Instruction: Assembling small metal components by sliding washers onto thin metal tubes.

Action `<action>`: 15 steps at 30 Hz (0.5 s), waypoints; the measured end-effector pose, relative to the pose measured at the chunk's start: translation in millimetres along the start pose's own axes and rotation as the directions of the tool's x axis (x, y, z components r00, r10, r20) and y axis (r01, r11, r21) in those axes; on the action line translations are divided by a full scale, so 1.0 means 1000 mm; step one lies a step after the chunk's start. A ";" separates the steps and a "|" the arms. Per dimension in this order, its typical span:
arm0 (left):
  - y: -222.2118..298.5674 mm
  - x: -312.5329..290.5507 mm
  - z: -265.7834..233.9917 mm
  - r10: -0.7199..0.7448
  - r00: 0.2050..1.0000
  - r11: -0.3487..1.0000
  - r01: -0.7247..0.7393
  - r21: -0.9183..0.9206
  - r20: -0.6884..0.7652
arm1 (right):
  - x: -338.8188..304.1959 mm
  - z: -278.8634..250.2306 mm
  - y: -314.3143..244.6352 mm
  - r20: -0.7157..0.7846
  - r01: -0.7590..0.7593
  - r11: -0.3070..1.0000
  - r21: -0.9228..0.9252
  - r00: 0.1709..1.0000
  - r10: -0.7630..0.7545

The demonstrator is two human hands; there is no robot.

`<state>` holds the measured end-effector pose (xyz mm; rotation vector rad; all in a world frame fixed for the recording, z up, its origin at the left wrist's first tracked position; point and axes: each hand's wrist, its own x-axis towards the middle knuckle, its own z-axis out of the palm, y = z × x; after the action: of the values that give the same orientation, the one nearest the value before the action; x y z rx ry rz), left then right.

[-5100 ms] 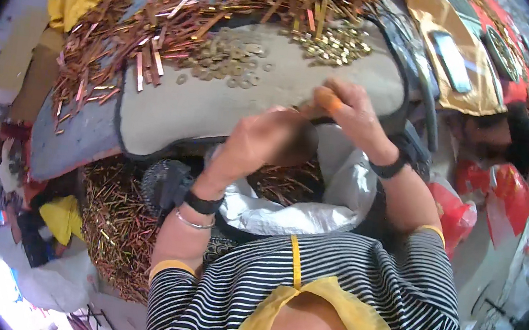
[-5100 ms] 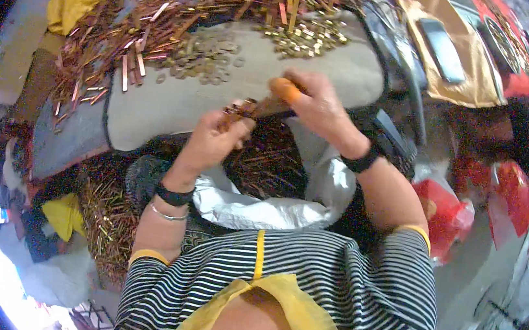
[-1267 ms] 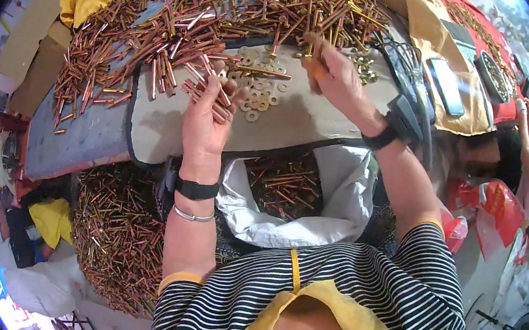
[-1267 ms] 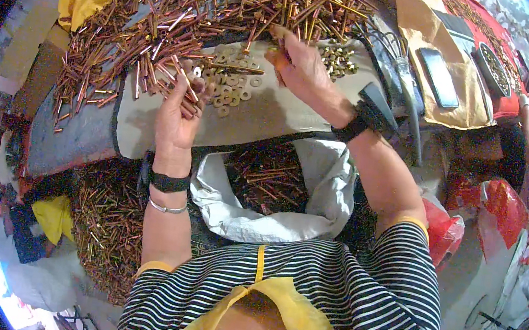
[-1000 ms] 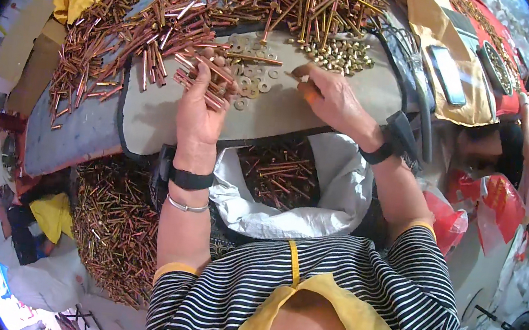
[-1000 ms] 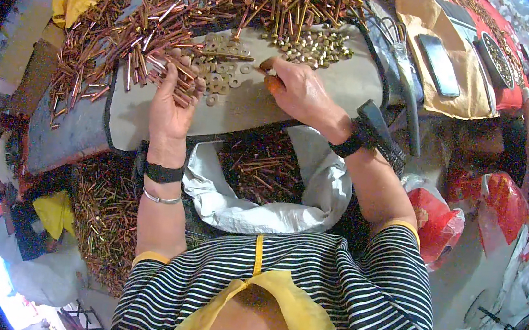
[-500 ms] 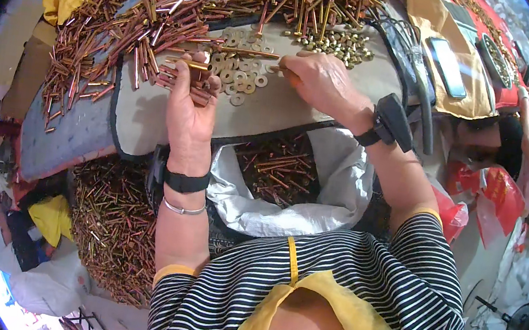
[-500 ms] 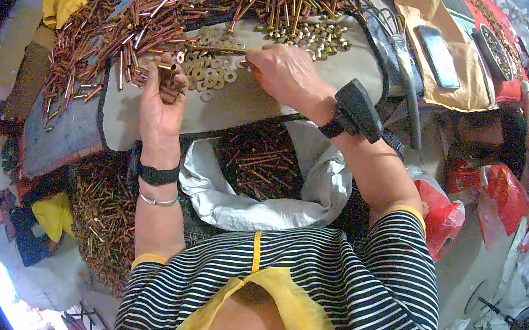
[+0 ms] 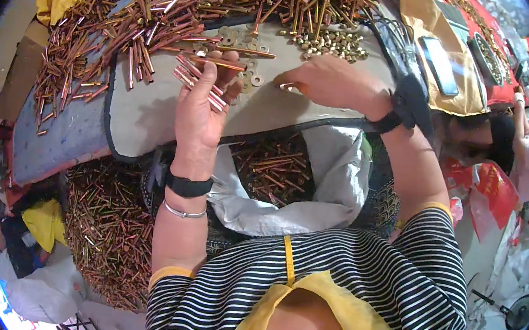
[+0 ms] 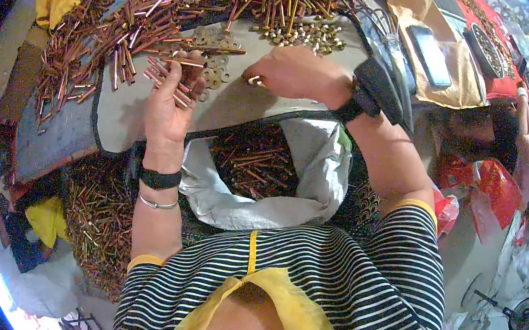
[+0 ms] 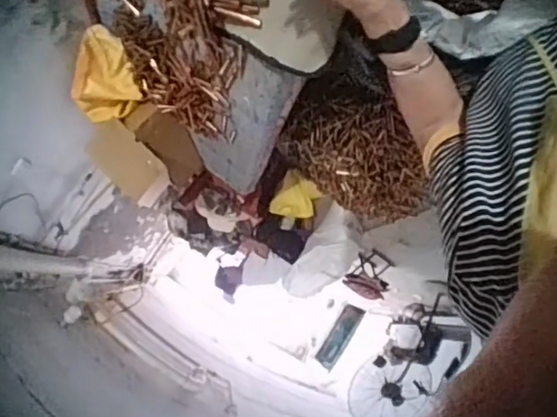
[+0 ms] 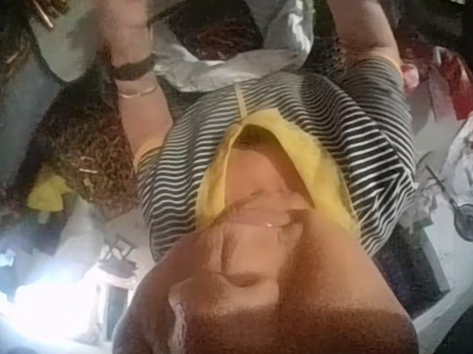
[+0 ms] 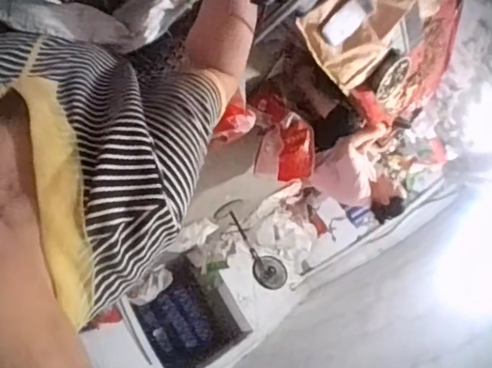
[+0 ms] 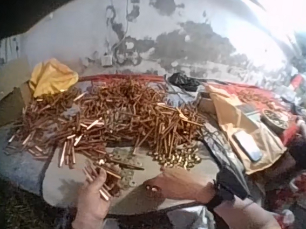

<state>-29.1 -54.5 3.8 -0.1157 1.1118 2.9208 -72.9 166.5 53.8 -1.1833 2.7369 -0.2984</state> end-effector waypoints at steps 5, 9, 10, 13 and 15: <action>-0.010 0.001 0.004 -0.009 0.999 1.000 0.008 0.028 0.031 | -0.023 0.026 -0.001 -0.288 -0.089 0.991 0.097 0.951 0.114; -0.013 -0.002 0.009 -0.075 0.997 0.997 0.075 -0.005 -0.032 | -0.030 0.013 -0.020 -0.465 -0.024 0.843 0.538 0.826 0.320; -0.015 -0.002 0.009 -0.079 0.996 0.997 0.080 0.008 -0.033 | -0.031 0.011 -0.021 -0.449 0.002 0.807 0.591 0.832 0.327; -0.017 -0.004 0.013 -0.088 0.996 0.994 0.089 0.061 -0.024 | -0.030 0.003 -0.033 -0.456 0.065 0.839 0.541 0.861 0.227; -0.015 -0.007 0.016 -0.080 0.997 0.992 0.080 0.101 -0.009 | -0.028 0.010 -0.029 -0.497 0.081 0.848 0.523 0.837 0.227</action>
<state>-23.0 -32.7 6.8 -0.1624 1.2242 2.7896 -31.5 166.2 52.6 -0.9208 2.8010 -1.4834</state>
